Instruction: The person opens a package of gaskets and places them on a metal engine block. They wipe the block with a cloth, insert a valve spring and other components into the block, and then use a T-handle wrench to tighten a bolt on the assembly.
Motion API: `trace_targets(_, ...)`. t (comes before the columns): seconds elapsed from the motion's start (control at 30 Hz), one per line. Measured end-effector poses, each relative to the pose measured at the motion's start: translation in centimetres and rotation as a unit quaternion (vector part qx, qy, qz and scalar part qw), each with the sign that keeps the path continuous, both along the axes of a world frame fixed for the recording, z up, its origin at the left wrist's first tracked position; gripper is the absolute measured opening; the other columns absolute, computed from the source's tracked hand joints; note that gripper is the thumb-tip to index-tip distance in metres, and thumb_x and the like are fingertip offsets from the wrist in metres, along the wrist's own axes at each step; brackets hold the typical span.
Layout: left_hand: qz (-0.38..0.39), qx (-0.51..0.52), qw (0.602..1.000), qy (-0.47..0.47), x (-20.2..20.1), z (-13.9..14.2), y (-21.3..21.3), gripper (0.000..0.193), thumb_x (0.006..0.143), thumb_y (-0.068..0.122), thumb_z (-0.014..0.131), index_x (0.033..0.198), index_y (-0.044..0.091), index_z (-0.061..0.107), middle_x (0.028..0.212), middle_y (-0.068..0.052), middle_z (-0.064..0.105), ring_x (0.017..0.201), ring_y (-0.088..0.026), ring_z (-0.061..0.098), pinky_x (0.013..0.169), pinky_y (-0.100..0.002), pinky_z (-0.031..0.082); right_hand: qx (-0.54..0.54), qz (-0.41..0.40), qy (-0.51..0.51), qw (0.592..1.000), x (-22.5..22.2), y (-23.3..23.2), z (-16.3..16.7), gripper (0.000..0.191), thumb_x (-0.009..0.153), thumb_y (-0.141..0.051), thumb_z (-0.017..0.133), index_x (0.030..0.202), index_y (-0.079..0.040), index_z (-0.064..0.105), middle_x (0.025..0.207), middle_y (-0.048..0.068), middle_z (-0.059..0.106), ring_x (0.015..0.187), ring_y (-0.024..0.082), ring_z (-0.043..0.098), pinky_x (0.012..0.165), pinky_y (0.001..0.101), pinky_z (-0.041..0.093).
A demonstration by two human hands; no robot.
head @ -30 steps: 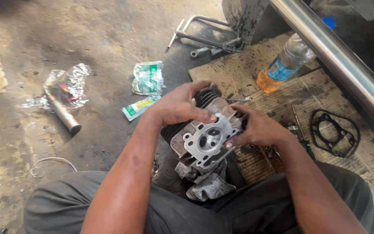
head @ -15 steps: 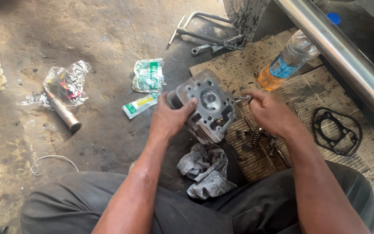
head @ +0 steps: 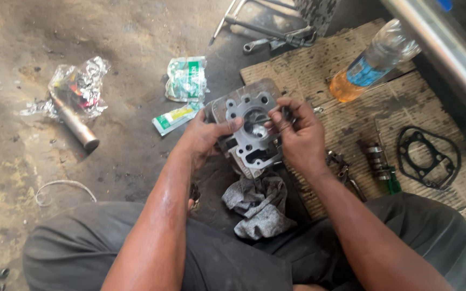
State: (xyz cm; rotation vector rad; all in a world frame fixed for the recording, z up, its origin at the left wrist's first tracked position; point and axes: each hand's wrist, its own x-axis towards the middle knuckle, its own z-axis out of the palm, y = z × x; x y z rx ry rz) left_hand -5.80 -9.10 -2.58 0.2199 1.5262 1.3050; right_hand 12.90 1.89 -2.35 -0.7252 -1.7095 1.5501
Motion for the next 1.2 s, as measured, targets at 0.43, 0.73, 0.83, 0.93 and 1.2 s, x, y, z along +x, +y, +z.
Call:
trace_targets(0.43,-0.034,0.016,0.998,0.041,0.8,1.4,-0.9,0.093,0.058,0.024,0.094,0.137,0.011,0.048,0.118,-0.013,0.072,0.104,-0.027,0.074,0.077,-0.044,0.064,-0.034,0.02,-0.074,0.996,-0.1,-0.9,-0.1,0.019,0.1,-0.003,0.063,0.118,-0.002,0.059,0.099,0.007,0.072,0.089,0.012,0.075,0.076,0.0258,0.062)
trace_targets(0.73,-0.035,-0.018,0.996,0.079,1.0,1.2,-0.6,0.093,0.06,0.025,0.094,0.138,0.011,0.045,0.121,-0.011,0.072,0.103,-0.028,0.073,0.075,-0.051,0.063,0.104,-0.019,-0.077,0.991,0.5,-2.5,-0.2,0.017,0.1,-0.002,0.069,0.114,-0.002,0.059,0.097,0.01,0.072,0.085,0.014,0.073,0.071,0.0256,0.057)
trace_targets(0.83,-0.041,-0.013,0.995,0.086,1.4,1.2,-0.8,0.094,0.06,0.024,0.095,0.138,0.012,0.045,0.119,-0.012,0.072,0.102,-0.028,0.074,0.075,-0.051,0.063,0.089,-0.049,-0.056,0.993,0.7,-3.9,-0.2,0.025,0.098,-0.006,0.07,0.114,-0.006,0.05,0.095,0.006,0.073,0.081,0.012,0.072,0.07,0.0259,0.057)
trace_targets(0.93,-0.018,0.005,0.995,0.097,2.1,1.1,-1.0,0.092,0.059,0.026,0.095,0.137,0.013,0.048,0.12,-0.01,0.071,0.102,-0.026,0.072,0.074,-0.051,0.064,0.077,-0.111,-0.116,0.984,1.0,-5.1,0.0,0.036,0.094,-0.014,0.075,0.118,-0.007,0.049,0.091,0.007,0.072,0.079,0.015,0.071,0.069,0.0298,0.055)
trace_targets(1.2,0.001,-0.001,0.998,0.057,1.5,0.7,-0.8,0.091,0.063,0.033,0.092,0.14,0.017,0.046,0.122,-0.01,0.069,0.106,-0.029,0.071,0.078,-0.057,0.061,0.337,-0.026,-0.268,0.902,2.2,-6.3,0.6,0.055,0.092,-0.038,0.077,0.14,-0.013,0.063,0.116,0.013,0.058,0.101,0.032,0.065,0.082,0.0461,0.055)
